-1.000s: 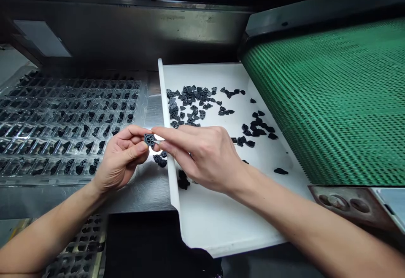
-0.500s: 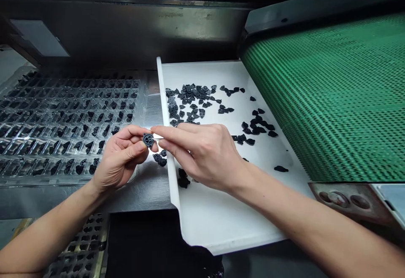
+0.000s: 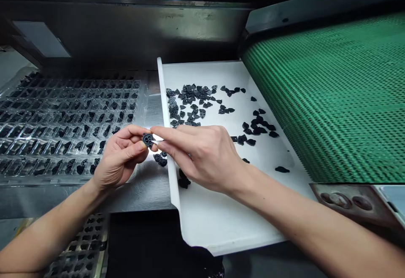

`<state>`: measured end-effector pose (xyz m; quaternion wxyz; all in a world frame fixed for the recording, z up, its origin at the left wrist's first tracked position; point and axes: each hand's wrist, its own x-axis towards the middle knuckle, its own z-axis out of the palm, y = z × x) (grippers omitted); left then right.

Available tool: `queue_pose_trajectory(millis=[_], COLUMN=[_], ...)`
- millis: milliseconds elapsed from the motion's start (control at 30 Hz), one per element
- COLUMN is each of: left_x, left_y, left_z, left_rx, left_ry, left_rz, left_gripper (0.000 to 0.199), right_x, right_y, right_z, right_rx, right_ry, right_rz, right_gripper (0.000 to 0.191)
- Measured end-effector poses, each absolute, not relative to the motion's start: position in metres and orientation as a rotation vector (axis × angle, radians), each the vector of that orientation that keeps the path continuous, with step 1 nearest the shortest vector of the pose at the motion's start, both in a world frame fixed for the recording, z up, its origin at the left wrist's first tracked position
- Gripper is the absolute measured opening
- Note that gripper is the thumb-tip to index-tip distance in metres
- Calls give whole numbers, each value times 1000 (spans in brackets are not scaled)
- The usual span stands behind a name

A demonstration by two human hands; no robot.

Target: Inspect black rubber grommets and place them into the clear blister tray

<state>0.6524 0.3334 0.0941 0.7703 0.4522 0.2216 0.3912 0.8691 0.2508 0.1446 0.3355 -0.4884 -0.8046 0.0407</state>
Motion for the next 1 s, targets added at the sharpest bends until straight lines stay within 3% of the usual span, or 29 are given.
queue_pose_trajectory(millis=[367, 600, 800, 1000], left_x=[652, 653, 653, 654], left_y=[334, 333, 330, 331], left_z=[95, 94, 89, 90], left_rx=[983, 982, 1071, 1047], left_ry=[464, 455, 431, 479], left_rz=[797, 819, 847, 771], left_gripper=[28, 24, 22, 27], right_x=[871, 865, 861, 865], right_y=[253, 254, 255, 256], right_z=[143, 150, 151, 152], right_rx=[-1287, -1320, -1326, -1319], right_ry=[-2072, -1871, -1700, -1670], right_rz=[69, 358, 794, 771], right_gripper=[29, 14, 13, 16])
